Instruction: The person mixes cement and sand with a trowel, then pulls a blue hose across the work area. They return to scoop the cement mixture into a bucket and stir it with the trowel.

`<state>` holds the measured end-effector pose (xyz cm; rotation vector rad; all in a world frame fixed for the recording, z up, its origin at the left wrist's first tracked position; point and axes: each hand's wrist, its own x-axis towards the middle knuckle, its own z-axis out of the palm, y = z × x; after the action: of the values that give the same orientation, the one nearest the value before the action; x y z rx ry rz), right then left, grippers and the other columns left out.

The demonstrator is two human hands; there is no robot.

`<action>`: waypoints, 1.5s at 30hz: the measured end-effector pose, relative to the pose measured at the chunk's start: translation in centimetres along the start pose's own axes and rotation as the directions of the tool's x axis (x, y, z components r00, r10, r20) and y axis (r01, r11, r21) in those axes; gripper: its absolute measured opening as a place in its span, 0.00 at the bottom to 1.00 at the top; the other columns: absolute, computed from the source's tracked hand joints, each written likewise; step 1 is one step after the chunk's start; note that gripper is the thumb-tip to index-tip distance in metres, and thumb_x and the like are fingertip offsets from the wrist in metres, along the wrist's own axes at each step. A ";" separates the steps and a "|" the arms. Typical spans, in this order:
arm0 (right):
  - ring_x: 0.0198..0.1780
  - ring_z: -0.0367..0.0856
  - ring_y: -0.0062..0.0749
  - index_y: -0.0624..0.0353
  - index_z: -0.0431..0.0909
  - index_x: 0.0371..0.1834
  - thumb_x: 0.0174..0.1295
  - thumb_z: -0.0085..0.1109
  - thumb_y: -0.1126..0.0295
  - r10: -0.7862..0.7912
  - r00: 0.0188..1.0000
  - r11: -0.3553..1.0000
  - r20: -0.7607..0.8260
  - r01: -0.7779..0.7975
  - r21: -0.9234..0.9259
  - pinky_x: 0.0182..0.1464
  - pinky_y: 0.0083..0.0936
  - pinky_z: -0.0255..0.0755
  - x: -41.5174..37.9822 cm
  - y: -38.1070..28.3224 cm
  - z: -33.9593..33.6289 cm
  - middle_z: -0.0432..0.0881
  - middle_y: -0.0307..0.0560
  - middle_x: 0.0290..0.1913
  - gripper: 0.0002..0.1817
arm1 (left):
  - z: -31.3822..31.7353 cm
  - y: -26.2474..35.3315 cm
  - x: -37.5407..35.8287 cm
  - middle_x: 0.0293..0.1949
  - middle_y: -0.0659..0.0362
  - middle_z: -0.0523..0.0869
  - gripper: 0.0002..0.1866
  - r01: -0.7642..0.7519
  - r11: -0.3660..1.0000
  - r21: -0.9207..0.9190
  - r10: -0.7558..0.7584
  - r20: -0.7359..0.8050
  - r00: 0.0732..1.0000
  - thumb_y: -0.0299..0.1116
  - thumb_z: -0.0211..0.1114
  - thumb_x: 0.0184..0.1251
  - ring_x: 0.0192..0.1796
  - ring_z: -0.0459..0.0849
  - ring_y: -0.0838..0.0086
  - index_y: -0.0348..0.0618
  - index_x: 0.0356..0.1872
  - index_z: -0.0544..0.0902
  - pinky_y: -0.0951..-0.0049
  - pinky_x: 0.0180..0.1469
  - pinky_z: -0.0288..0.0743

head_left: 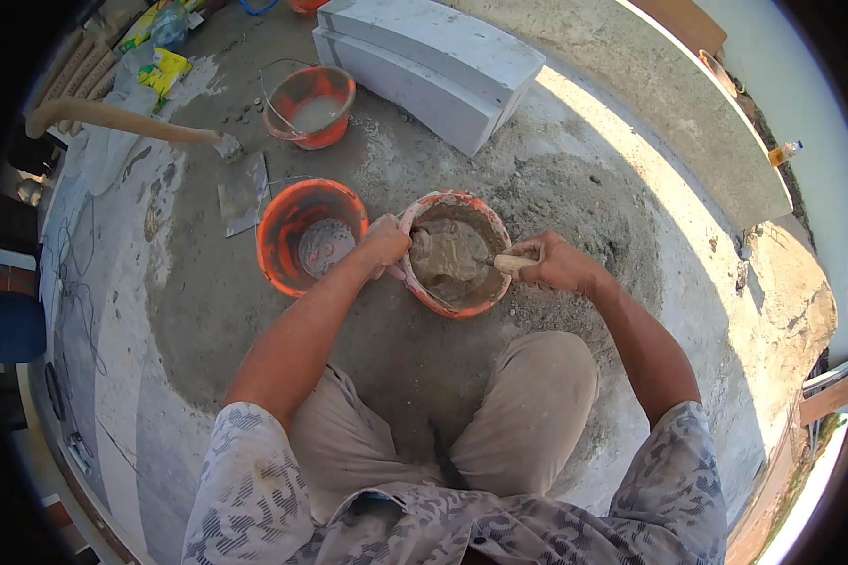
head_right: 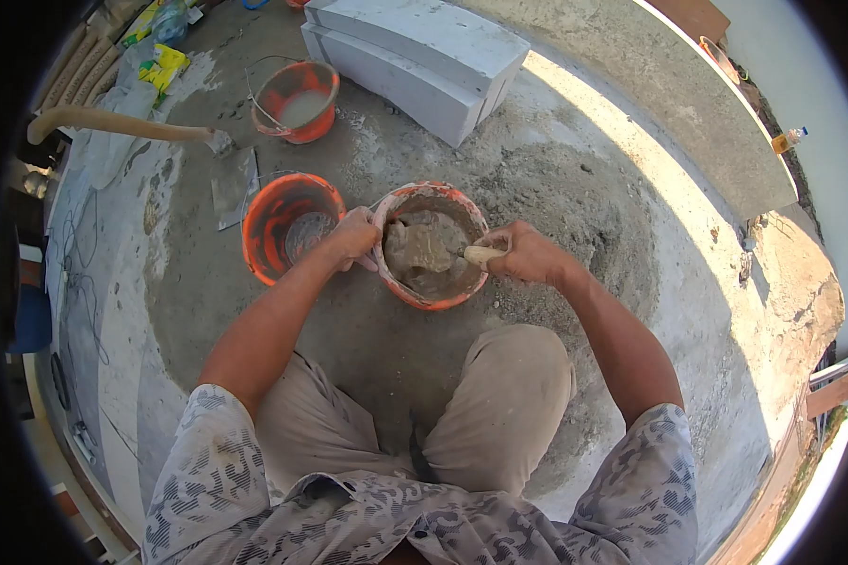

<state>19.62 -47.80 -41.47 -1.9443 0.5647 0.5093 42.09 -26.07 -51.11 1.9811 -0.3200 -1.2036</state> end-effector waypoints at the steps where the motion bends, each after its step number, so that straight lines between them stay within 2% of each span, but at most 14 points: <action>1: 0.29 0.84 0.32 0.64 0.87 0.54 0.59 0.67 0.66 -0.009 0.999 0.997 -0.043 0.006 -0.072 0.33 0.33 0.78 0.1 -0.4 -0.4 0.85 0.48 0.29 0.21 | 0.0 0.1 -0.2 0.37 0.50 0.85 0.14 0.002 1.000 0.003 -0.001 -0.004 1.000 0.23 0.60 0.63 0.31 0.89 0.64 0.33 0.49 0.77 0.62 0.23 0.87; 5: 0.39 0.90 0.51 0.64 0.88 0.48 0.58 0.67 0.67 -0.251 0.952 0.843 -0.176 0.126 -0.523 0.43 0.44 0.81 3.6 2.7 1.0 0.88 0.58 0.33 0.17 | -0.2 -0.7 1.0 0.38 0.49 0.85 0.14 0.007 1.000 0.015 -0.008 0.050 0.999 0.23 0.60 0.63 0.31 0.89 0.63 0.33 0.50 0.76 0.62 0.23 0.87; 8: 0.48 0.88 0.59 0.61 0.87 0.43 0.57 0.66 0.67 -0.251 0.956 0.772 -0.154 0.102 -0.627 0.50 0.50 0.80 4.5 3.0 4.4 0.87 0.64 0.36 0.13 | 0.0 0.2 -0.5 0.38 0.50 0.85 0.14 0.006 1.000 -0.020 -0.006 0.001 1.000 0.23 0.60 0.62 0.31 0.89 0.63 0.32 0.49 0.77 0.62 0.23 0.88; 14: 0.47 0.88 0.57 0.61 0.86 0.44 0.55 0.67 0.67 -0.286 0.955 0.751 0.075 0.272 -0.601 0.52 0.47 0.81 3.0 0.5 6.4 0.88 0.62 0.39 0.14 | -0.5 0.0 -0.3 0.37 0.51 0.84 0.14 0.013 0.999 -0.048 -0.010 0.066 0.998 0.22 0.59 0.62 0.31 0.89 0.63 0.32 0.49 0.77 0.63 0.23 0.88; 17: 0.47 0.88 0.57 0.61 0.85 0.54 0.54 0.66 0.69 -0.290 0.938 0.757 0.189 0.345 -0.555 0.51 0.48 0.81 1.9 0.4 5.1 0.88 0.61 0.42 0.22 | -0.3 0.4 -1.0 0.36 0.52 0.84 0.12 0.017 0.999 -0.045 -0.017 -0.003 1.000 0.23 0.59 0.62 0.30 0.88 0.64 0.33 0.47 0.79 0.63 0.23 0.88; 20: 0.46 0.88 0.57 0.59 0.87 0.46 0.55 0.68 0.66 -0.324 0.932 0.783 0.161 0.360 -0.507 0.52 0.46 0.80 0.5 -0.3 2.1 0.89 0.59 0.39 0.16 | -0.2 -0.1 -0.4 0.33 0.53 0.84 0.10 0.016 0.999 -0.035 -0.016 0.000 1.000 0.23 0.59 0.62 0.28 0.88 0.64 0.33 0.44 0.79 0.62 0.22 0.87; 23: 0.47 0.88 0.57 0.60 0.87 0.45 0.55 0.68 0.66 -0.279 0.957 0.811 0.082 0.280 -0.514 0.52 0.46 0.81 -1.2 -3.5 -1.1 0.89 0.58 0.40 0.16 | 0.0 -0.7 0.2 0.30 0.53 0.83 0.09 -0.007 0.999 -0.039 0.005 -0.051 0.999 0.22 0.59 0.61 0.26 0.87 0.63 0.34 0.43 0.79 0.61 0.21 0.87; 26: 0.51 0.88 0.55 0.60 0.86 0.55 0.54 0.66 0.68 -0.179 0.984 0.671 -0.013 0.113 -0.733 0.53 0.44 0.81 -0.2 -5.5 -1.6 0.89 0.58 0.45 0.23 | 0.1 -0.9 1.1 0.32 0.52 0.83 0.11 0.016 1.000 -0.007 -0.016 -0.012 1.000 0.23 0.59 0.61 0.26 0.87 0.63 0.34 0.45 0.78 0.61 0.22 0.87; 29: 0.49 0.89 0.53 0.63 0.87 0.43 0.55 0.64 0.71 -0.129 0.990 0.462 -0.049 0.017 -0.887 0.49 0.46 0.83 3.7 -4.0 0.2 0.89 0.59 0.46 0.13 | 0.4 -0.2 0.3 0.33 0.51 0.83 0.11 -0.004 1.000 -0.002 0.004 -0.021 1.000 0.23 0.59 0.62 0.27 0.88 0.62 0.34 0.45 0.78 0.60 0.22 0.87; 32: 0.47 0.90 0.52 0.63 0.87 0.42 0.54 0.60 0.73 -0.094 0.995 0.530 0.018 0.065 -0.846 0.47 0.45 0.84 5.9 -2.0 1.8 0.89 0.60 0.44 0.13 | 0.5 0.0 -0.3 0.35 0.51 0.84 0.11 -0.005 1.000 -0.007 0.005 -0.018 1.000 0.23 0.59 0.62 0.28 0.88 0.62 0.33 0.45 0.78 0.59 0.22 0.87; 35: 0.38 0.89 0.47 0.64 0.85 0.47 0.60 0.63 0.64 -0.126 0.983 0.606 0.137 0.185 -0.773 0.40 0.42 0.82 6.3 -1.7 2.8 0.87 0.57 0.34 0.17 | 0.8 -0.2 -0.6 0.36 0.51 0.84 0.11 -0.021 1.000 0.005 0.022 -0.058 0.998 0.22 0.59 0.61 0.28 0.88 0.62 0.32 0.45 0.77 0.59 0.22 0.87; 38: 0.26 0.83 0.36 0.65 0.86 0.50 0.61 0.65 0.62 0.178 0.944 0.792 0.279 0.031 -0.610 0.29 0.35 0.77 5.1 -3.6 1.7 0.83 0.48 0.26 0.19 | 0.8 -0.2 -0.3 0.37 0.42 0.89 0.14 -0.030 0.999 -0.025 0.029 -0.066 0.997 0.22 0.60 0.63 0.31 0.92 0.53 0.21 0.46 0.84 0.59 0.22 0.88; 41: 0.21 0.77 0.29 0.64 0.87 0.52 0.61 0.66 0.60 0.045 0.974 0.969 0.224 0.012 -0.245 0.24 0.31 0.71 3.4 -2.4 1.0 0.78 0.42 0.22 0.21 | 0.2 -0.4 0.3 0.39 0.44 0.89 0.15 -0.020 1.000 -0.016 0.019 -0.011 1.000 0.22 0.59 0.64 0.32 0.92 0.54 0.24 0.48 0.85 0.58 0.21 0.88; 45: 0.22 0.79 0.28 0.62 0.88 0.50 0.60 0.66 0.60 0.044 0.998 0.989 0.050 -0.036 -0.143 0.25 0.31 0.71 1.1 -2.9 -1.0 0.80 0.41 0.23 0.20 | -0.3 -1.1 0.4 0.28 0.53 0.86 0.09 -0.009 1.000 -0.004 0.008 -0.065 0.998 0.24 0.59 0.61 0.25 0.87 0.65 0.33 0.37 0.86 0.63 0.23 0.87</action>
<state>22.33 -47.72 -39.61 -2.0513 0.5472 0.6398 42.41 -25.45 -52.09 2.0084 -0.2919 -1.1306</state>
